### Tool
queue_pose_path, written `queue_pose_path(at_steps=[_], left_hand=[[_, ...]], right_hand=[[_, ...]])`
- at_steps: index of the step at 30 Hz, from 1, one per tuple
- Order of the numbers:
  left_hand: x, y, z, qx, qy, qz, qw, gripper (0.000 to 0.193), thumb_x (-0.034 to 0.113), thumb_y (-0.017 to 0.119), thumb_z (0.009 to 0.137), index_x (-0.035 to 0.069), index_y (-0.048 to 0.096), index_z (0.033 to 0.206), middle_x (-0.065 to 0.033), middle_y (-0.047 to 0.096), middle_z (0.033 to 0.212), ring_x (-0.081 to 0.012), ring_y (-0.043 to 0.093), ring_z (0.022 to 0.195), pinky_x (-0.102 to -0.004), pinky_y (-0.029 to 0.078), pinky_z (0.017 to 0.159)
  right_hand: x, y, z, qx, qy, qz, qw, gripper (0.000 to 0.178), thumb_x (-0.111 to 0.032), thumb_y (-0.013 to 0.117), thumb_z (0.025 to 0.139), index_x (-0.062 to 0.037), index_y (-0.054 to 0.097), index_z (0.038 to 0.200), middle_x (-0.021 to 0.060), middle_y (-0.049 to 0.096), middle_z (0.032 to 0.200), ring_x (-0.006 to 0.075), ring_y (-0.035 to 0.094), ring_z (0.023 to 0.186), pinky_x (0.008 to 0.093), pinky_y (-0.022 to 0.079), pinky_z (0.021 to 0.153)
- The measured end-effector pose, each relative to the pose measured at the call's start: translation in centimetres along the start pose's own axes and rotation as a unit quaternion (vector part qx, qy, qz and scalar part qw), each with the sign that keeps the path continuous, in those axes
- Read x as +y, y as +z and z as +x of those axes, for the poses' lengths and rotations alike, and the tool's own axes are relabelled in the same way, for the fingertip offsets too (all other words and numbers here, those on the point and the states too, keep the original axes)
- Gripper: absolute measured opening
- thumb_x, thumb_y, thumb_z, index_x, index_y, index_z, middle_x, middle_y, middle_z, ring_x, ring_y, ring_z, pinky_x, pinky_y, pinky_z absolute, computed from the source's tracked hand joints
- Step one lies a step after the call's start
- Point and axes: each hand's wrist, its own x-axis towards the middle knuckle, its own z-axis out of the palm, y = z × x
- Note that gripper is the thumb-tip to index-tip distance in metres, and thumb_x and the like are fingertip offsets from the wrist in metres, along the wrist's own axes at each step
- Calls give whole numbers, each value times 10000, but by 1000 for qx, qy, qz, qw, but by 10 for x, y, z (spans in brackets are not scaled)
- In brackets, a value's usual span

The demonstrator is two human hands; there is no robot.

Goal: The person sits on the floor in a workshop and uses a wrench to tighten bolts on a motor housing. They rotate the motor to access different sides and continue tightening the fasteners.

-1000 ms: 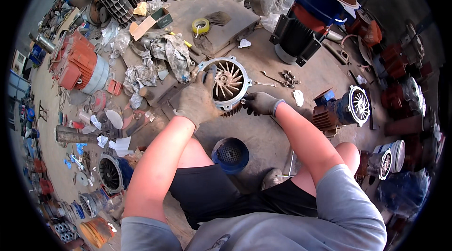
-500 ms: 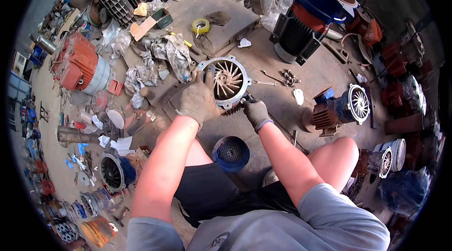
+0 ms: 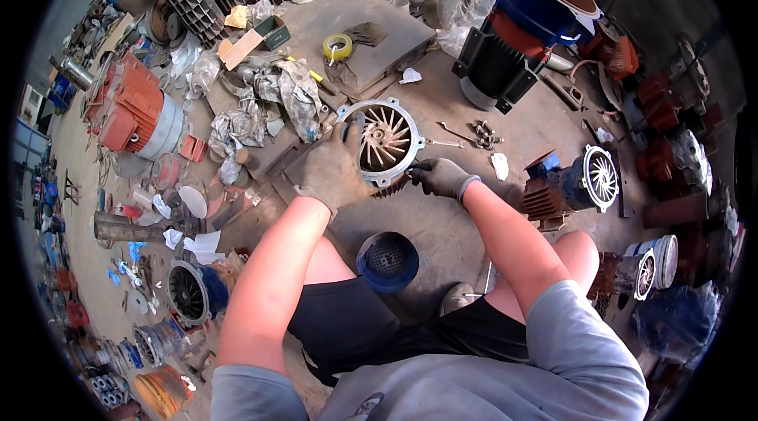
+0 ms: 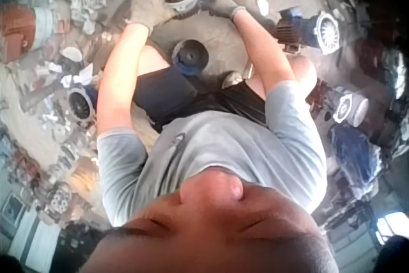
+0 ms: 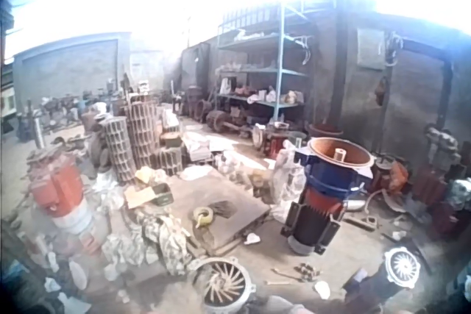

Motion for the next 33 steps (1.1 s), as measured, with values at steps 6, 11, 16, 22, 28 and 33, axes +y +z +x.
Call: queue_pose_path(at_steps=[6, 11, 16, 22, 28, 33], left_hand=[[1, -9, 4, -43, -20, -15, 999, 1310, 666, 922, 750, -55, 317, 1661, -333, 486, 1596, -441, 748, 1248, -478, 626, 1053], [4, -13, 8, -60, -30, -6, 998, 1358, 713, 899, 750, -62, 302, 1691, -335, 487, 1606, -438, 731, 1288, -464, 608, 1093], [2, -19, 2, -70, -34, -31, 996, 1362, 710, 910, 731, -63, 313, 1681, -343, 514, 1585, -444, 728, 1295, -475, 617, 1085], [-3, -13, 3, -51, -17, -26, 998, 1318, 592, 989, 672, -58, 365, 1634, -333, 505, 1574, -441, 728, 1292, -488, 630, 1054], [-3, -5, 5, -30, -4, 9, 1000, 1369, 659, 953, 701, -112, 329, 1645, -355, 498, 1589, -440, 720, 1302, -470, 619, 1082], [2, -4, 7, -35, -19, 2, 999, 1319, 671, 924, 758, -40, 322, 1690, -334, 480, 1626, -418, 705, 1357, -446, 617, 1091]], right_hand=[[4, -21, 26, -75, -48, -55, 995, 431, -441, 680, 1091, -41, 837, 1126, 87, 801, 889, 189, 741, 773, 384, 607, 750], [8, -33, 43, -124, -44, -85, 988, 403, -408, 688, 1082, -44, 846, 1156, 89, 836, 987, 189, 775, 805, 374, 625, 743], [-7, -18, 25, -76, -47, -105, 990, 417, -403, 661, 1096, -24, 832, 1134, 89, 831, 972, 191, 782, 815, 383, 630, 802], [-13, -26, 26, -127, -37, -89, 987, 439, -431, 637, 1119, -31, 813, 1165, 74, 816, 935, 183, 772, 818, 386, 632, 805], [-8, -30, 31, -161, 64, -161, 972, 537, -559, 600, 1123, -66, 809, 1162, 57, 815, 939, 185, 746, 734, 381, 633, 748], [13, -11, 22, -7, 34, -135, 990, 676, -714, 673, 991, -66, 859, 951, 136, 829, 949, 288, 789, 894, 420, 603, 894]])
